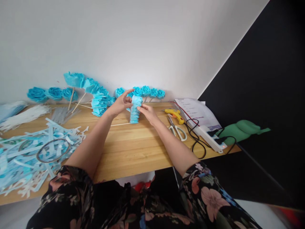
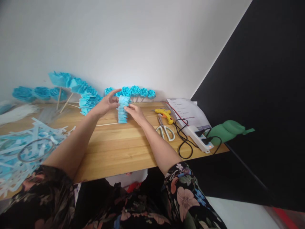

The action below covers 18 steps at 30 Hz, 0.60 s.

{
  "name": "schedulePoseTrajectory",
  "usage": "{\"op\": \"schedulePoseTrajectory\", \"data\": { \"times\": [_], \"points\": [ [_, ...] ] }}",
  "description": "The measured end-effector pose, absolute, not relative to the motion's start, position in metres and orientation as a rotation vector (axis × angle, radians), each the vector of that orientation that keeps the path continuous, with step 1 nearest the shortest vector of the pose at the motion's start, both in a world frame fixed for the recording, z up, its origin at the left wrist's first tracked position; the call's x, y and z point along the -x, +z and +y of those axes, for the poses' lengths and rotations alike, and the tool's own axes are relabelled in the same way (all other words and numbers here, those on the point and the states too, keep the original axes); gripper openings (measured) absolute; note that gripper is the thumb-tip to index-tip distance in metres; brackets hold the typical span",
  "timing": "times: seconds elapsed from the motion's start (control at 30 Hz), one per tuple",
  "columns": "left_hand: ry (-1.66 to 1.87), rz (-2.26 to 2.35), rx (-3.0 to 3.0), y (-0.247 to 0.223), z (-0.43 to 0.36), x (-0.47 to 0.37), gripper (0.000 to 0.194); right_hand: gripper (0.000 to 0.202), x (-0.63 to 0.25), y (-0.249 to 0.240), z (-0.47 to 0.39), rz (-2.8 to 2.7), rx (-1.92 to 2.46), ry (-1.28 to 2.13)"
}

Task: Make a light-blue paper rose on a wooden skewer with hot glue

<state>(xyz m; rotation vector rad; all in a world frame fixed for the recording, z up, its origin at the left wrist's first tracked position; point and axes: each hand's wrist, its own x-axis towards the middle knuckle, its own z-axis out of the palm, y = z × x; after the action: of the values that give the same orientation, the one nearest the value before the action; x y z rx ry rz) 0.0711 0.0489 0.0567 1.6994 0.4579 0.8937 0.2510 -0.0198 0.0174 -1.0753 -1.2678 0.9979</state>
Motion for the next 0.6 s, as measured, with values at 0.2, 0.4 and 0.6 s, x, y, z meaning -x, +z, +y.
{"op": "schedulePoseTrajectory", "data": {
  "times": [0.2, 0.4, 0.6],
  "points": [
    [0.909, 0.488, -1.693, 0.0578, 0.0465, -0.0722, 0.086, 0.032, -0.2533, 0.0113, -0.016, -1.291, 1.119, 0.982],
    [0.87, 0.635, -1.649, 0.0579, 0.049, -0.0698, 0.055, 0.03, -0.2546, 0.0149, -0.017, -1.243, 1.094, 0.902],
    [0.656, 0.763, -1.815, 0.0572, 0.0502, -0.0657, 0.043, 0.033, -0.2529, 0.0176, -0.019, -1.21, 1.071, 0.898]
  ]
}}
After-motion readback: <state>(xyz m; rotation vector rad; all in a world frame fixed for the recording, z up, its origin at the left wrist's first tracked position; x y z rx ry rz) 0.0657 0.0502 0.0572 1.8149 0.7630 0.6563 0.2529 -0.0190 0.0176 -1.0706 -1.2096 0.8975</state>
